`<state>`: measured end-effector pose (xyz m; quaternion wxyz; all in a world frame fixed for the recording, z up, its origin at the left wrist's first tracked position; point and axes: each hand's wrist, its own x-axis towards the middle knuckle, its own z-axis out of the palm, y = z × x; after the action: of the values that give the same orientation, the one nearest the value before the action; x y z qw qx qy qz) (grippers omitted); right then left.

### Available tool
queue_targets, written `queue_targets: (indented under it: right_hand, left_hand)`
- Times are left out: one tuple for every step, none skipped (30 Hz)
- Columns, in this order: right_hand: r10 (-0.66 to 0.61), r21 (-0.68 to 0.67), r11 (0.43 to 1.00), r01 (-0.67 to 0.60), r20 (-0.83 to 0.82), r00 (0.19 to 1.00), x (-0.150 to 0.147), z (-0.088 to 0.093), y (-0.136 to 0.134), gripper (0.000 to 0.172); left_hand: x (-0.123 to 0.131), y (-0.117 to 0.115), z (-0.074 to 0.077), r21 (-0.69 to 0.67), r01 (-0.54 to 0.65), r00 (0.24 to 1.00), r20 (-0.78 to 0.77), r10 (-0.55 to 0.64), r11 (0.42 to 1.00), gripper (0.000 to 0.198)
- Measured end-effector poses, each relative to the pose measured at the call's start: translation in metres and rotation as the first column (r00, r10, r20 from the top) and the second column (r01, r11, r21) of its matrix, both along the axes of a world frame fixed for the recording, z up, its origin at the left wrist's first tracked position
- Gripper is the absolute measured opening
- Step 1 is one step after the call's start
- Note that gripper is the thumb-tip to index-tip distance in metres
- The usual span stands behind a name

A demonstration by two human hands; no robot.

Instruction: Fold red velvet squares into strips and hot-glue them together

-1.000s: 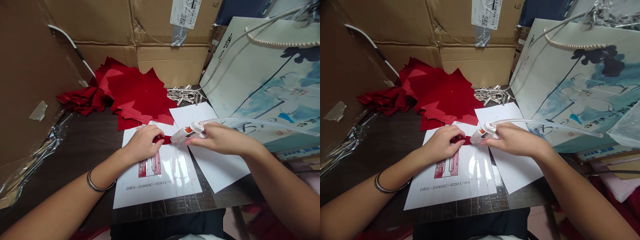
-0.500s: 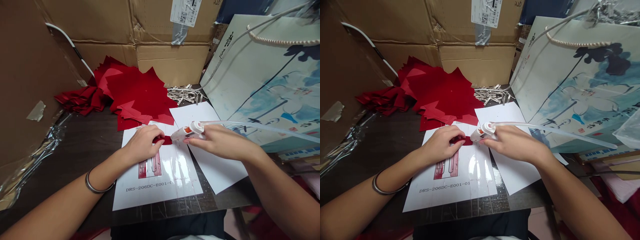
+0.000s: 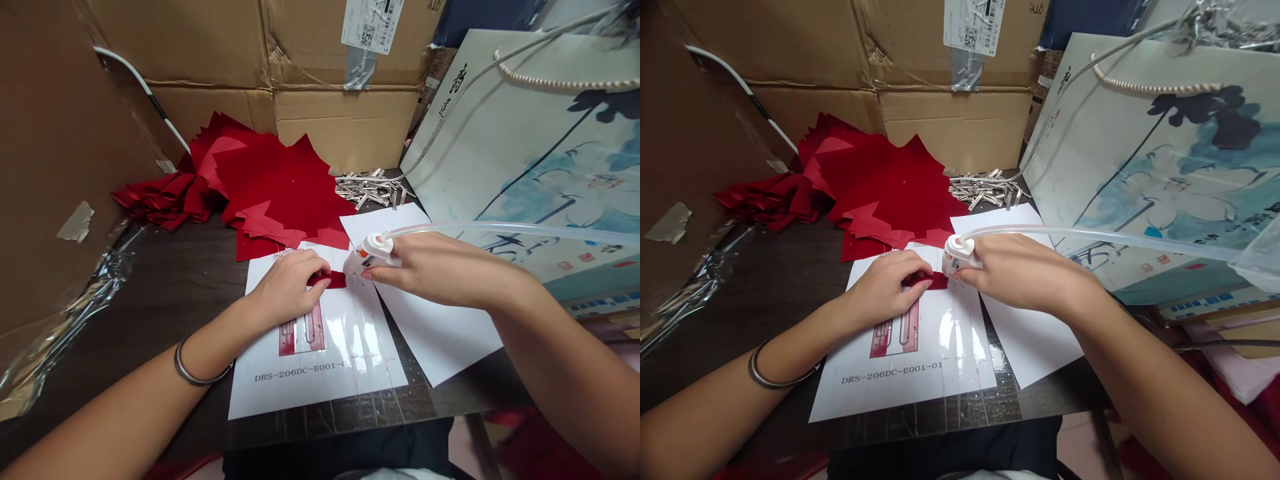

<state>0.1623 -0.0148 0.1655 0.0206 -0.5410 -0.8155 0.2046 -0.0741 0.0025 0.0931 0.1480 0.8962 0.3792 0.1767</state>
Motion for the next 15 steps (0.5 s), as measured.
queue_targets:
  right_hand:
    - [0.009,0.0,1.0,-0.009,0.006,1.0,-0.001,0.0,0.001,0.04]
    - [0.013,0.0,1.0,-0.013,0.011,1.0,-0.001,0.001,0.001,0.04]
    - [0.014,0.0,1.0,-0.014,0.013,1.0,-0.002,0.001,0.002,0.04]
    - [0.012,0.003,1.0,-0.012,0.012,1.0,-0.002,0.001,0.003,0.039]
    - [0.009,0.007,1.0,-0.009,0.009,1.0,-0.003,0.0,0.003,0.039]
    - [0.004,0.012,1.0,-0.004,0.005,1.0,-0.004,0.0,0.004,0.038]
    - [-0.001,0.014,1.0,0.001,-0.001,1.0,-0.004,0.0,0.004,0.037]
    - [0.0,0.012,1.0,0.0,-0.006,1.0,-0.005,0.0,0.003,0.037]
    - [0.003,0.009,1.0,-0.003,-0.012,1.0,-0.005,0.0,0.002,0.037]
    - [0.006,0.006,1.0,-0.006,-0.019,1.0,-0.004,-0.001,0.001,0.036]
    - [0.005,0.004,1.0,-0.005,-0.026,1.0,-0.002,-0.002,-0.001,0.037]
    - [-0.008,0.007,1.0,0.008,-0.033,0.999,0.001,-0.003,-0.003,0.038]
    - [-0.031,0.012,0.999,0.032,-0.041,0.999,0.005,-0.005,-0.006,0.04]
    - [-0.063,0.017,0.998,0.064,-0.052,0.997,0.01,-0.007,-0.01,0.041]
    - [-0.098,0.02,0.995,0.1,-0.069,0.993,0.016,-0.01,-0.013,0.043]
  left_hand:
    - [0.0,0.0,0.0,-0.002,-0.001,1.0,-0.004,0.001,1.0,0.009]
    - [0.0,0.0,0.001,-0.005,-0.001,1.0,-0.009,0.001,1.0,0.009]
    - [0.0,0.0,0.001,-0.007,-0.002,1.0,-0.012,0.002,1.0,0.009]
    - [0.0,0.0,0.002,-0.009,-0.002,1.0,-0.014,0.002,1.0,0.009]
    - [0.0,0.0,0.002,-0.011,-0.001,1.0,-0.015,0.001,1.0,0.01]
    - [0.0,0.0,0.002,-0.012,-0.001,1.0,-0.016,0.001,1.0,0.01]
    - [0.0,0.0,0.001,-0.013,-0.002,1.0,-0.017,0.002,1.0,0.01]
    - [0.0,0.0,0.001,-0.012,-0.004,1.0,-0.017,0.004,1.0,0.011]
    - [0.0,0.0,0.001,-0.009,-0.007,1.0,-0.017,0.006,1.0,0.01]
    - [0.0,0.0,0.0,-0.006,-0.01,1.0,-0.016,0.01,1.0,0.009]
    - [0.0,0.001,0.0,-0.002,-0.015,1.0,-0.013,0.015,1.0,0.008]
    - [-0.001,0.0,0.0,0.0,-0.019,1.0,-0.009,0.019,1.0,0.008]
    - [-0.001,0.0,0.0,-0.001,-0.021,1.0,-0.003,0.021,1.0,0.007]
    - [-0.001,0.0,0.0,-0.004,-0.022,1.0,0.004,0.022,1.0,0.008]
    - [-0.002,0.0,0.0,-0.008,-0.022,1.0,0.01,0.022,1.0,0.008]
